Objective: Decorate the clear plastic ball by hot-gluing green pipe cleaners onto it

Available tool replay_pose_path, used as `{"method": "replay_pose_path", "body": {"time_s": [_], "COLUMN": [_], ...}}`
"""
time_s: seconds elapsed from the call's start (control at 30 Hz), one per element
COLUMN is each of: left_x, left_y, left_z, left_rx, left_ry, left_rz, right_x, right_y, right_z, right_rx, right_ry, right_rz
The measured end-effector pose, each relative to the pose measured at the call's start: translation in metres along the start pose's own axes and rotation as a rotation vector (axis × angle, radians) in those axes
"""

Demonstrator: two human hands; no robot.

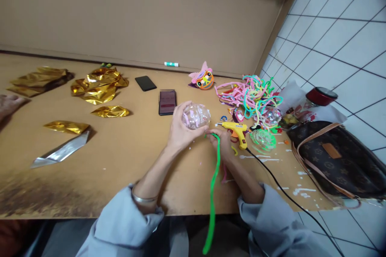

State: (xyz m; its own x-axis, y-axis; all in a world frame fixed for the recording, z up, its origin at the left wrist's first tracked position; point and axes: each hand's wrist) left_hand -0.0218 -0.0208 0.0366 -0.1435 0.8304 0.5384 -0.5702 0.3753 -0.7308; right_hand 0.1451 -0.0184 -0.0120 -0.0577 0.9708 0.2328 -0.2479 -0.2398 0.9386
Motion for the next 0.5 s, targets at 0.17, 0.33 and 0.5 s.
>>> {"method": "replay_pose_path", "body": {"time_s": [0.17,0.33,0.5], "left_x": [0.0,-0.001,0.0], "left_y": [0.003,0.005,0.009], "left_z": [-0.001,-0.004,-0.007], "left_rx": [0.01,-0.004,-0.055], "left_ry": [-0.019,-0.025,-0.035], "left_rz": [-0.028,-0.035,-0.054], "right_x": [-0.005,-0.01,-0.011], "right_y": [0.001,0.0,-0.003], "right_z": [0.007,0.008,0.006], "right_rx": [-0.206,-0.374,-0.543], "right_ry": [0.088,0.1,0.086], "right_rz": [0.029,0.042,0.053]}}
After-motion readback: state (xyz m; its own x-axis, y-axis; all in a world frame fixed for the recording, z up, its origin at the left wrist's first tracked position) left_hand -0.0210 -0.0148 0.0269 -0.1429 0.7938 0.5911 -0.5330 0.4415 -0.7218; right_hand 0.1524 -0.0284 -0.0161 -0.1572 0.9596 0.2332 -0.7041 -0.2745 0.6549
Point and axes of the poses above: each hand's wrist, its own x-axis towards the middle knuckle, its own z-axis out of the back of the hand, y = z × x, and after that the axes turned 13 degrees about x, right-handed
